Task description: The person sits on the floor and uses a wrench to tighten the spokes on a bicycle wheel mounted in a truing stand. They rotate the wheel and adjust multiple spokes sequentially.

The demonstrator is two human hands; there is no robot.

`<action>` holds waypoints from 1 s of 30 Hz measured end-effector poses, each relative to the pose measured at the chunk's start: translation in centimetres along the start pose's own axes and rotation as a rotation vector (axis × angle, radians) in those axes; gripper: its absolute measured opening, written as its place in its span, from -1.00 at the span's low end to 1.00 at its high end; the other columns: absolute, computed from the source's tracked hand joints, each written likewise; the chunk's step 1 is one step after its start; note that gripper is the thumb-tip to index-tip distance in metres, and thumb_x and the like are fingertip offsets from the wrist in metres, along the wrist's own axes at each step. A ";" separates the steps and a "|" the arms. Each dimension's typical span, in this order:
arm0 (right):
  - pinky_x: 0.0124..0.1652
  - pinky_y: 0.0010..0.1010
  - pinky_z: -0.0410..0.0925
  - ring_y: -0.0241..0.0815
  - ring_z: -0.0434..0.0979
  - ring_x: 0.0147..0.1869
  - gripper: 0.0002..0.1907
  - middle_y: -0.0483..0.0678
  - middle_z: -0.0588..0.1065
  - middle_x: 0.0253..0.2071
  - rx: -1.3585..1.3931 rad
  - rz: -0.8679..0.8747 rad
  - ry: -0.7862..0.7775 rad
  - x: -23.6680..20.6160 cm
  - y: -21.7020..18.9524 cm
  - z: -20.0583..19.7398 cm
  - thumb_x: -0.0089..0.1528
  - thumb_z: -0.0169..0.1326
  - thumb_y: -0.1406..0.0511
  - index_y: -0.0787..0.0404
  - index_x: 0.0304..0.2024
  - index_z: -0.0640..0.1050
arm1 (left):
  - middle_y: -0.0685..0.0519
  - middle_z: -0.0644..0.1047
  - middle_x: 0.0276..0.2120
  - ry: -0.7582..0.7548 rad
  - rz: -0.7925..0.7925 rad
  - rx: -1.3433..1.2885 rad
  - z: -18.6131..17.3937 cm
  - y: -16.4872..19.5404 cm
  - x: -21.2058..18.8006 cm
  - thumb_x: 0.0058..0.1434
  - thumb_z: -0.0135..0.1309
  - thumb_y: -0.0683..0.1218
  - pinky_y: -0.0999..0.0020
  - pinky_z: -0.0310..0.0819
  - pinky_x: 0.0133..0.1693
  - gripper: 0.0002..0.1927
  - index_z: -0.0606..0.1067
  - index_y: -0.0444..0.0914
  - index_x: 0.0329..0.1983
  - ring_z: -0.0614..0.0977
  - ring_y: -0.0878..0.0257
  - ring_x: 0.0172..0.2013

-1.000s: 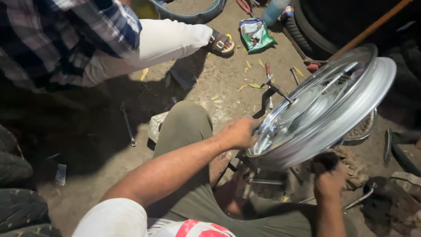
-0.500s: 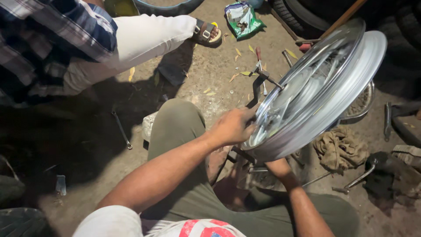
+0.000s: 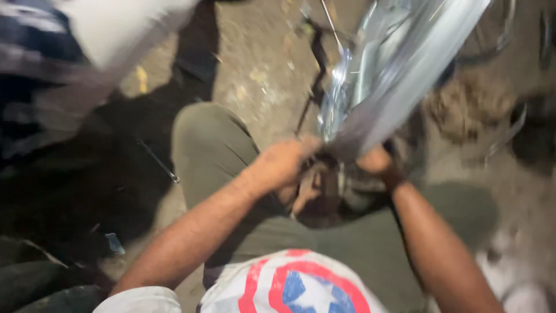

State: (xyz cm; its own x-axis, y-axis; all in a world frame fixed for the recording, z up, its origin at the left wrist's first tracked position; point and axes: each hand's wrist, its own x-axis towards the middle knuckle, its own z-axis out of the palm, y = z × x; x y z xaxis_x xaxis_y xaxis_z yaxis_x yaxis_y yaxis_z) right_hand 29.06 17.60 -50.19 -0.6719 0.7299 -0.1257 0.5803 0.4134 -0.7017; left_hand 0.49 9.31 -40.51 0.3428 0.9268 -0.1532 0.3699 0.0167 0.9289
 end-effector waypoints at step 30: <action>-0.06 0.02 0.39 0.30 0.56 -0.06 -0.69 0.31 0.54 -0.22 -0.069 0.319 -0.052 -1.2 1.1 -0.2 0.25 0.11 0.18 0.33 -0.18 0.62 | -0.20 0.53 -0.28 0.071 0.290 0.420 0.8 2.7 1.7 0.24 0.23 -0.10 -0.02 0.48 -0.23 -0.76 0.46 -0.33 -0.17 0.59 -0.23 -0.21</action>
State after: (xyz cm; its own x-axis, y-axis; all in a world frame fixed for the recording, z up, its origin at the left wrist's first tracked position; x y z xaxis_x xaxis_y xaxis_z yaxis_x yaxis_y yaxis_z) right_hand 30.57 17.27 -50.70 -0.4731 0.8004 -0.3681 0.7938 0.2061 -0.5722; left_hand 2.69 10.61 -38.54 0.4289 0.8943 0.1276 0.5878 -0.3836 0.7123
